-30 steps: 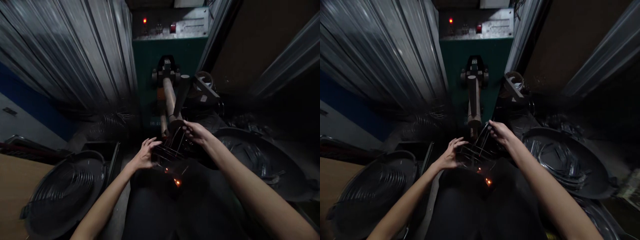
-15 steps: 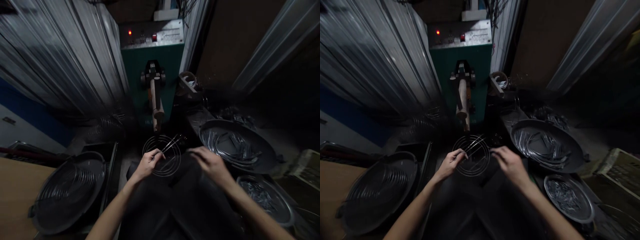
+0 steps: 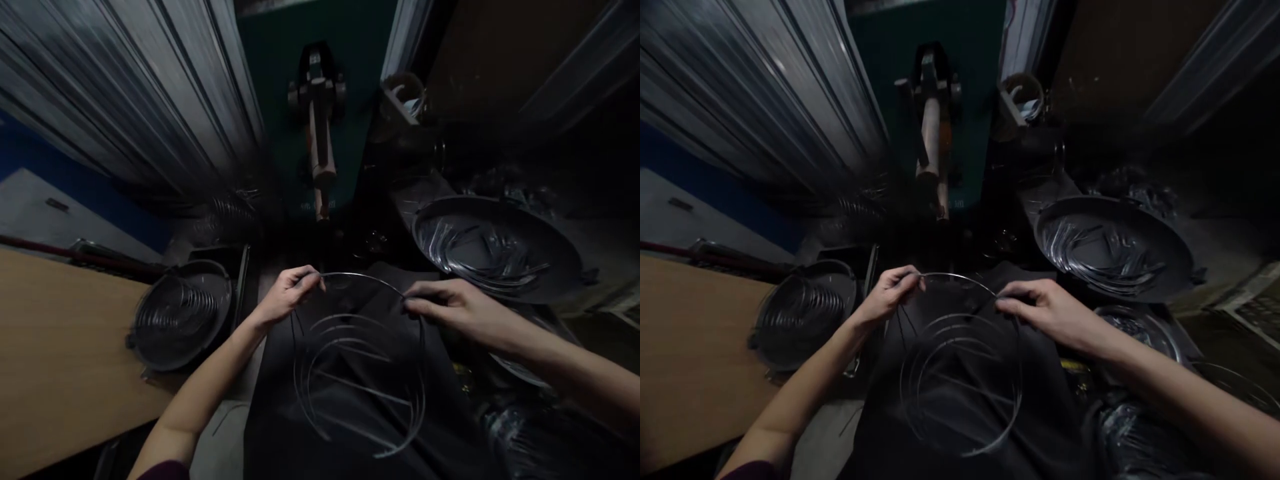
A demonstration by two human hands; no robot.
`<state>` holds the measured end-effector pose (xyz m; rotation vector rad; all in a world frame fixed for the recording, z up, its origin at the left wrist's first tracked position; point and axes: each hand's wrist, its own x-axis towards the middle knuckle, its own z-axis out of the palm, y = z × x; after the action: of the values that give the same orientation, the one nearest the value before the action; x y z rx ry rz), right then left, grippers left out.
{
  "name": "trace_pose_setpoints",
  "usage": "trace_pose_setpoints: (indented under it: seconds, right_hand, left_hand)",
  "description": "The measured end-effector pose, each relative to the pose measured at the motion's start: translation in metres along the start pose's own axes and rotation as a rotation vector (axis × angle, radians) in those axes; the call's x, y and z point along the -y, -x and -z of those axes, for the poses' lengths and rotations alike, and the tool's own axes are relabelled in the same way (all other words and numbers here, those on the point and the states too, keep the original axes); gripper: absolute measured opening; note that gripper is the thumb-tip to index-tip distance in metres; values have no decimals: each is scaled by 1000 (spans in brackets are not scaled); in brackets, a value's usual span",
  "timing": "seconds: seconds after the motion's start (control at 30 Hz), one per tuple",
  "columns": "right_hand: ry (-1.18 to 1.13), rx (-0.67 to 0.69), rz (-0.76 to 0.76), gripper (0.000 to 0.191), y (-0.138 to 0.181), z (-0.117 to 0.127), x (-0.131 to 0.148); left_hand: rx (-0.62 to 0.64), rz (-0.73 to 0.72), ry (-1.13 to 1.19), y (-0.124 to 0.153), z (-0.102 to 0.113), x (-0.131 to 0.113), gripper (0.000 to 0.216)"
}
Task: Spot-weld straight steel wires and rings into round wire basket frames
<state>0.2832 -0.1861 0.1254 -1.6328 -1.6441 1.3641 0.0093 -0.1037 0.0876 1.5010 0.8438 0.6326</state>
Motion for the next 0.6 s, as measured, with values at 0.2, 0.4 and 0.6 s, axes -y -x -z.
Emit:
trace_pose_setpoints:
  seconds: [0.2, 0.4, 0.6]
  right_hand:
    - [-291, 70, -304, 50, -14, -22, -55]
    - [207, -27, -105, 46, -52, -9, -65]
    - [399, -56, -6, 37, -68, -19, -72]
  left_hand:
    - [45, -86, -441, -12, -16, 59, 33]
    - [2, -210, -1241, -35, -17, 89, 38]
    - [32, -149, -1272, -34, -24, 102, 43]
